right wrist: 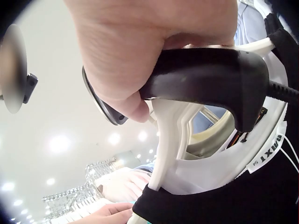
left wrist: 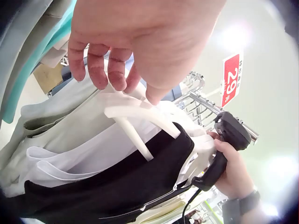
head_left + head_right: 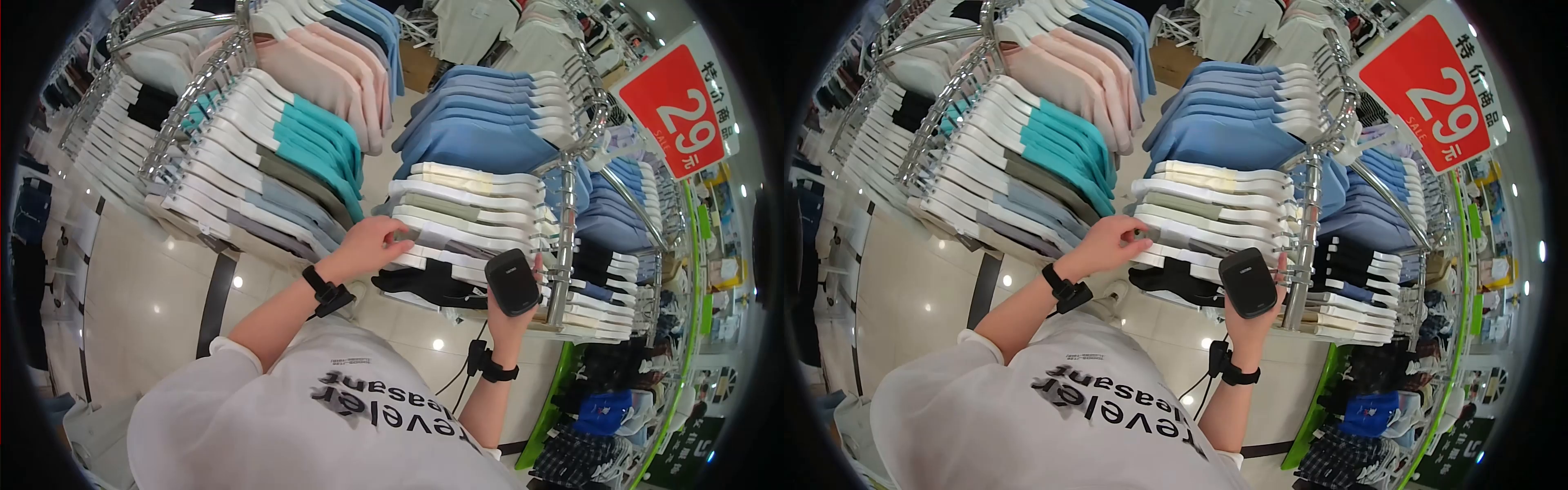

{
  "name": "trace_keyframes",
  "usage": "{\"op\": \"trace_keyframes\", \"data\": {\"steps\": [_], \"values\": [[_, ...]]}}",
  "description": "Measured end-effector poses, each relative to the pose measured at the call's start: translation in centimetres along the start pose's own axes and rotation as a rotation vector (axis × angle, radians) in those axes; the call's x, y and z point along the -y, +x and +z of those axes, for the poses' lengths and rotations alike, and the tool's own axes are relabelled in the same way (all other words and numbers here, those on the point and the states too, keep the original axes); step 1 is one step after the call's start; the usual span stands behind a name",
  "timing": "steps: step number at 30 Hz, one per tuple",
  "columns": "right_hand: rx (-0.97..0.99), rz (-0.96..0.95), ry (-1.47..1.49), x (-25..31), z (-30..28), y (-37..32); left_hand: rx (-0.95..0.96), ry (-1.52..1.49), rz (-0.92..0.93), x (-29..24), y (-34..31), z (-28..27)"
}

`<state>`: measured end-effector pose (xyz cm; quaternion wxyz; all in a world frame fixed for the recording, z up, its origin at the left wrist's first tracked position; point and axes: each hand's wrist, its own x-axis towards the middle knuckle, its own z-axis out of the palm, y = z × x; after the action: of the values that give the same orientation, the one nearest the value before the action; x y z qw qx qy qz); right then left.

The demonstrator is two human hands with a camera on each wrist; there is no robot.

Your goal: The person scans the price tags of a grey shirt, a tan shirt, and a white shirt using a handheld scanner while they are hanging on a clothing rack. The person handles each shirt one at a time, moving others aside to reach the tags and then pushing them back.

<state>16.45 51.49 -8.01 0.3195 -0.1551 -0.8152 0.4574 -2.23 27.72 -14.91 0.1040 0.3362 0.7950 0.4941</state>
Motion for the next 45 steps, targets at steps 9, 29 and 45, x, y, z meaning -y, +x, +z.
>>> {"op": "trace_keyframes", "data": {"steps": [9, 29, 45], "values": [[0.017, -0.059, -0.122, -1.1, -1.3, -0.3, 0.033, 0.000, -0.014, 0.3, 0.1, 0.3], [0.108, -0.004, 0.027, 0.5, -1.7, -0.1, 0.142, -0.070, 0.034, 1.7, 1.7, -0.4], [0.146, 0.025, 0.034, 1.7, -2.1, -0.5, -0.104, 0.078, -0.033, 2.4, 4.3, -0.7]]}}
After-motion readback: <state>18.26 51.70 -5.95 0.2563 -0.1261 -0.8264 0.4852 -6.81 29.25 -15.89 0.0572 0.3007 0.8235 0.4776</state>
